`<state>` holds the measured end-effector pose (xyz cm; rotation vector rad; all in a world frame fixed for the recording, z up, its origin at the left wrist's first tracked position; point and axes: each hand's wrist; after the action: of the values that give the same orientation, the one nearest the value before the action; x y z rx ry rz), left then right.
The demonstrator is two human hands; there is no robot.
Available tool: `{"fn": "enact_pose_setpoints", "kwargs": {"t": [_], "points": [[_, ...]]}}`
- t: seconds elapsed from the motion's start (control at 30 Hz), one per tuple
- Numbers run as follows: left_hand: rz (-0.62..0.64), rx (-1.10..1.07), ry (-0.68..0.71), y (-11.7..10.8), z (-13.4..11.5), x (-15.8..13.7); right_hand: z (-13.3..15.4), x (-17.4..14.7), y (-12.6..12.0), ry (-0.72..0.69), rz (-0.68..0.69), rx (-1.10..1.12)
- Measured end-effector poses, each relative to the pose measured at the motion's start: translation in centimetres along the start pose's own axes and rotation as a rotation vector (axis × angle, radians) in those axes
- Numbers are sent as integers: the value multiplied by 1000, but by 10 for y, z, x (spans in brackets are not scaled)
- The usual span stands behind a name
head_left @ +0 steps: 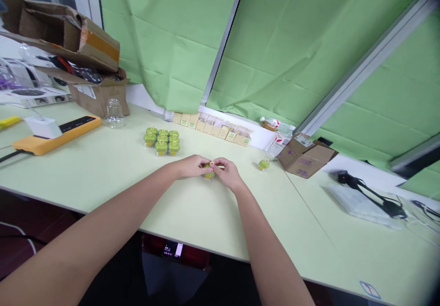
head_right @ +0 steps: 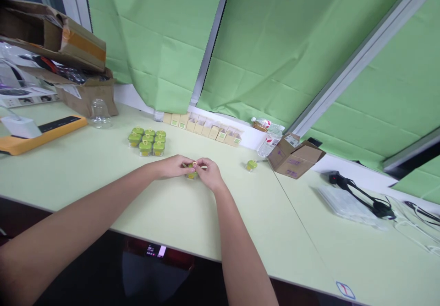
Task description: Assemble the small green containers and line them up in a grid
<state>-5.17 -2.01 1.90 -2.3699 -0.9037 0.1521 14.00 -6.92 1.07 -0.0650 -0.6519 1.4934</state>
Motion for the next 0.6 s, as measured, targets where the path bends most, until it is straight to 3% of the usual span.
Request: {"fn": "enact_pose_setpoints", "kwargs": {"t": [0.2, 0.6], "points": [[-30, 17, 10, 4, -2, 0, 3, -1, -3, 13, 35, -3], [-78, 25, 63, 6, -1, 2, 4, 0, -3, -20, -26, -46]]}}
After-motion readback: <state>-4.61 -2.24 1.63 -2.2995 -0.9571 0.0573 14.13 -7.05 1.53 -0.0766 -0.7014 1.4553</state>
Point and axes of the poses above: each hand's wrist, its own x-axis towards the middle knuckle, its own y-axis out of the palm, z = x × y, and after that the axes turned 6 degrees about -y, right-handed
